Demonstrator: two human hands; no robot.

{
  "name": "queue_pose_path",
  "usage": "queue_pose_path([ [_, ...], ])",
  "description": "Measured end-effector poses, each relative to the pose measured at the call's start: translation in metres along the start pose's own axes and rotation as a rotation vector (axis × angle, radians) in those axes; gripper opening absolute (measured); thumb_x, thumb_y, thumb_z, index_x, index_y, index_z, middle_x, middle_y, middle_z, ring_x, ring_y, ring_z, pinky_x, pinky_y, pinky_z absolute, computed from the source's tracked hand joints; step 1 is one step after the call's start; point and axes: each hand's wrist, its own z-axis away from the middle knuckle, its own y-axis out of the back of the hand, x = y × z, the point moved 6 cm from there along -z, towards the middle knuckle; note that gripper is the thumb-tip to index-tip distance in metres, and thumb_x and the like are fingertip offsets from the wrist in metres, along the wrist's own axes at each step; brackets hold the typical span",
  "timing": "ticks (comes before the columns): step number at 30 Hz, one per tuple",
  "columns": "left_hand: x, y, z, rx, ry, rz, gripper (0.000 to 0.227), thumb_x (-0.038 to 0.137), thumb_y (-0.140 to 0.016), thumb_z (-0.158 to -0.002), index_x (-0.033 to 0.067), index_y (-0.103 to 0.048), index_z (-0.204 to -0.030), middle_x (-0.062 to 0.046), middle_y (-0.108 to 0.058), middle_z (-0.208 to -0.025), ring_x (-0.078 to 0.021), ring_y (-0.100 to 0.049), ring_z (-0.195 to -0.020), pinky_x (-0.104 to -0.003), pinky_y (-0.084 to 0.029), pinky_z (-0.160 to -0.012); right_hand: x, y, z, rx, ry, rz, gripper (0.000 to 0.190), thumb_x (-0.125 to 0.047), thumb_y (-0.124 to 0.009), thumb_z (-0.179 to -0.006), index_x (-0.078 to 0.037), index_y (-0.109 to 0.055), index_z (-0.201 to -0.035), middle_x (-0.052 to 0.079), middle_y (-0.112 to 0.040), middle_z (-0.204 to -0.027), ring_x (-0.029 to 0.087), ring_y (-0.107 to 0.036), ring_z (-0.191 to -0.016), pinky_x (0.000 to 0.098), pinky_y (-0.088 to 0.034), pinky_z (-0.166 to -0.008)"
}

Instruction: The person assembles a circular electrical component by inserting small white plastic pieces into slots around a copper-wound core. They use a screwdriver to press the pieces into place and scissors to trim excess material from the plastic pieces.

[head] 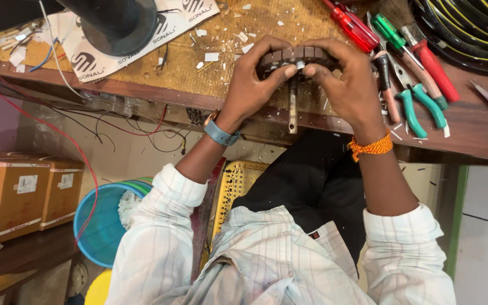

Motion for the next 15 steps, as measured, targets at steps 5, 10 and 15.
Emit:
queue_pose_path([
  [5,0.001,-0.001,0.005,-0.003,-0.015,0.019,0.041,0.03,-0.083,-0.089,0.0088,-0.065,-0.12,-0.005,-0.072,-0.11,-0.0172,-0.074,-0.104,-0.035,-0.063,-0.094,-0.006,-0.001,0.003,-0.015,0.058,-0.01,0.032,-0.014,-0.075,-0.102,-0.002,-0.067,-0.131,0.013,-0.072,-0.126,0.023,-0.071,-0.117,0.0355,-0.056,-0.104],
  [10,0.003,-0.006,0.003,0.071,-0.004,-0.091,0.039,0.032,-0.083,-0.088,0.0097,-0.067,-0.115,-0.004,-0.072,-0.105,-0.0177,-0.075,-0.099,-0.034,-0.063,-0.089,-0.008,-0.002,0.003,-0.027,0.036,-0.079,0.033,-0.016,-0.072,-0.101,-0.001,-0.066,-0.13,0.011,-0.072,-0.127,0.023,-0.07,-0.119,0.0356,-0.055,-0.106],
  [15,0.011,-0.009,0.009,0.111,-0.089,-0.168,0.037,0.03,-0.083,-0.092,0.0086,-0.067,-0.118,-0.005,-0.07,-0.109,-0.0192,-0.073,-0.105,-0.036,-0.061,-0.094,-0.013,-0.001,0.009,-0.002,0.089,-0.091,0.035,-0.019,-0.073,-0.103,0.0,-0.064,-0.131,0.013,-0.068,-0.136,0.026,-0.065,-0.132,0.0381,-0.05,-0.115],
])
